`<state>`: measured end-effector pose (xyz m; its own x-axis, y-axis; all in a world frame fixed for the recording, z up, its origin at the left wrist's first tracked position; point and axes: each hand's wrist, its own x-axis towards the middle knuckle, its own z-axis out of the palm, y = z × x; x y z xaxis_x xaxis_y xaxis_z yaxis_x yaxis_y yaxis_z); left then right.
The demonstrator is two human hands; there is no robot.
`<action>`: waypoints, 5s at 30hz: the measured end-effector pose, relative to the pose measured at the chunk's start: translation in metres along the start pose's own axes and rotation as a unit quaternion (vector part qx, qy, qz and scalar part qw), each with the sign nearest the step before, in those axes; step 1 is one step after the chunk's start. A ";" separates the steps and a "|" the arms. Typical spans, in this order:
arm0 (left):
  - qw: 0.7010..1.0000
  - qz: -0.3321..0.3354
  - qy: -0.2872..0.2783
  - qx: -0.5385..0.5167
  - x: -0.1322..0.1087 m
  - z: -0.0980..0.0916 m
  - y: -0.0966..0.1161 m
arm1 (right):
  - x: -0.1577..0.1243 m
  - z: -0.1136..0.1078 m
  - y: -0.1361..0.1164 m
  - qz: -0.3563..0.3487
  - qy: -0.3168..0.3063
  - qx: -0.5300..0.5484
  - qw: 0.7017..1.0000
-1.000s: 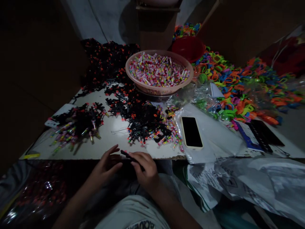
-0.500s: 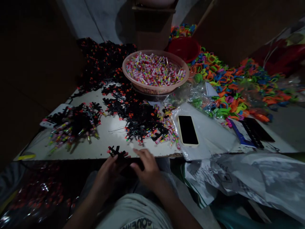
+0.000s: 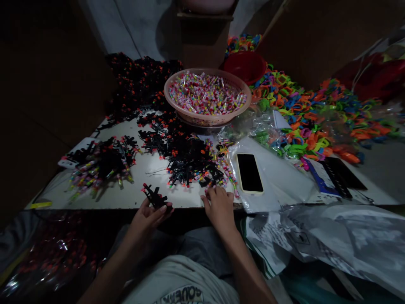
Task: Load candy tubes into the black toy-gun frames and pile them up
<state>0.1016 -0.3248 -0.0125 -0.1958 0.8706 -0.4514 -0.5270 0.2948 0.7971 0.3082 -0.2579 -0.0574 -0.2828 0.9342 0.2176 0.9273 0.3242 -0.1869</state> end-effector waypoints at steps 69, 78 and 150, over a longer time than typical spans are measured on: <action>0.996 0.078 0.049 -0.004 0.001 -0.002 -0.016 | -0.024 -0.011 -0.083 -0.100 0.001 0.287 0.953; 0.994 0.052 0.059 -0.072 0.004 -0.010 -0.025 | -0.018 0.008 -0.088 -0.029 -0.050 0.431 0.900; 0.912 0.118 -0.008 0.392 0.054 -0.038 0.062 | -0.009 0.020 -0.037 0.065 -0.018 0.585 0.808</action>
<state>0.0271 -0.2740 -0.0024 -0.2109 0.9503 -0.2289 0.2836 0.2836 0.9160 0.2716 -0.2748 -0.0717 -0.2272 0.9688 0.0989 0.0889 0.1217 -0.9886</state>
